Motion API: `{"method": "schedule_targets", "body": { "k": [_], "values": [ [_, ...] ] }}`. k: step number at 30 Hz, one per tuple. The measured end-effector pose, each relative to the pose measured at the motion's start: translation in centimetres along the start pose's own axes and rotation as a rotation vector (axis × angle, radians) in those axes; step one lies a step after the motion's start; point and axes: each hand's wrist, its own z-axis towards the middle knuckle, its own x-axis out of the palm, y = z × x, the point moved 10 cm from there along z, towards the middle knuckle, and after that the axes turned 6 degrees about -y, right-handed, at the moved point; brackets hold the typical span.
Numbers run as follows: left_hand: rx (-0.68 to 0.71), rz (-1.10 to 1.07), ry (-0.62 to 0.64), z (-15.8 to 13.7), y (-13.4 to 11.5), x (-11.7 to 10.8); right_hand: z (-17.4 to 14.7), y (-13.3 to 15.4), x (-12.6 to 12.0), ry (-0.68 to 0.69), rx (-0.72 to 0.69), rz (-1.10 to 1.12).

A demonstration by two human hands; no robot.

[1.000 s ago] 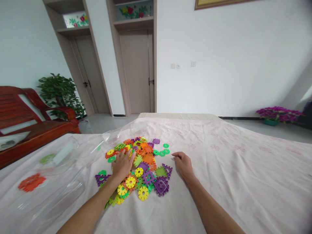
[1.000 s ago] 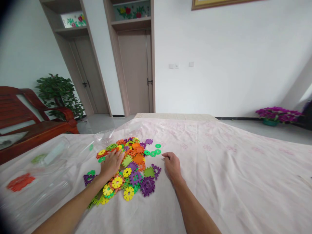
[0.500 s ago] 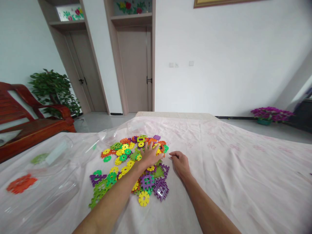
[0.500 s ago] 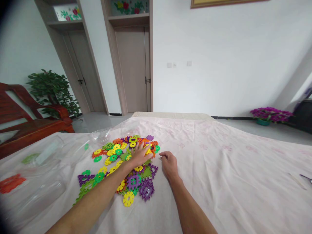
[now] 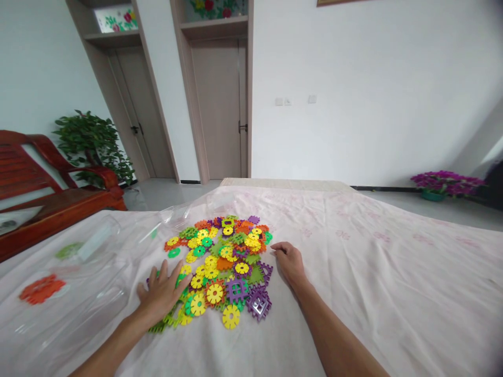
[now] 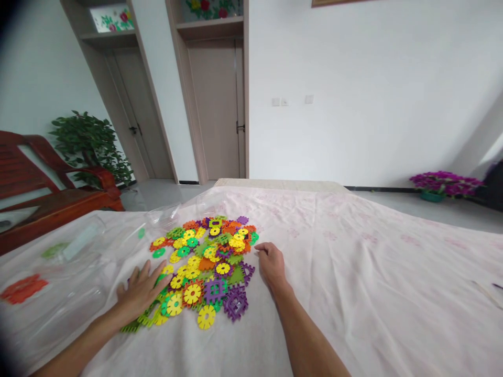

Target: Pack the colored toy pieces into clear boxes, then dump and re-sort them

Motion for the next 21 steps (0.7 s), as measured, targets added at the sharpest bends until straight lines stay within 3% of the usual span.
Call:
{"method": "schedule_targets", "body": {
  "k": [3, 9, 14, 18, 21],
  "values": [
    [0.001, -0.03, 0.007, -0.7, -1.0, 0.4, 0.0, 0.1, 0.0, 0.0, -0.011, -0.023],
    [0.099, -0.139, 0.014, -0.8, -7.1, -1.2, 0.1, 0.0, -0.1, 0.0, -0.025, -0.041],
    [0.171, -0.248, -0.06, -0.8, -11.9, -1.8, 0.2, -0.4, 0.1, 0.007, -0.008, -0.028],
    [0.216, -0.407, -0.076, -0.3, -15.7, -2.0, 0.2, -0.8, 0.2, 0.004, 0.021, 0.014],
    [0.325, -0.578, -0.027, 0.2, -18.8, -2.4, 0.1, -1.3, 0.2, -0.01, 0.092, 0.068]
  ]
}}
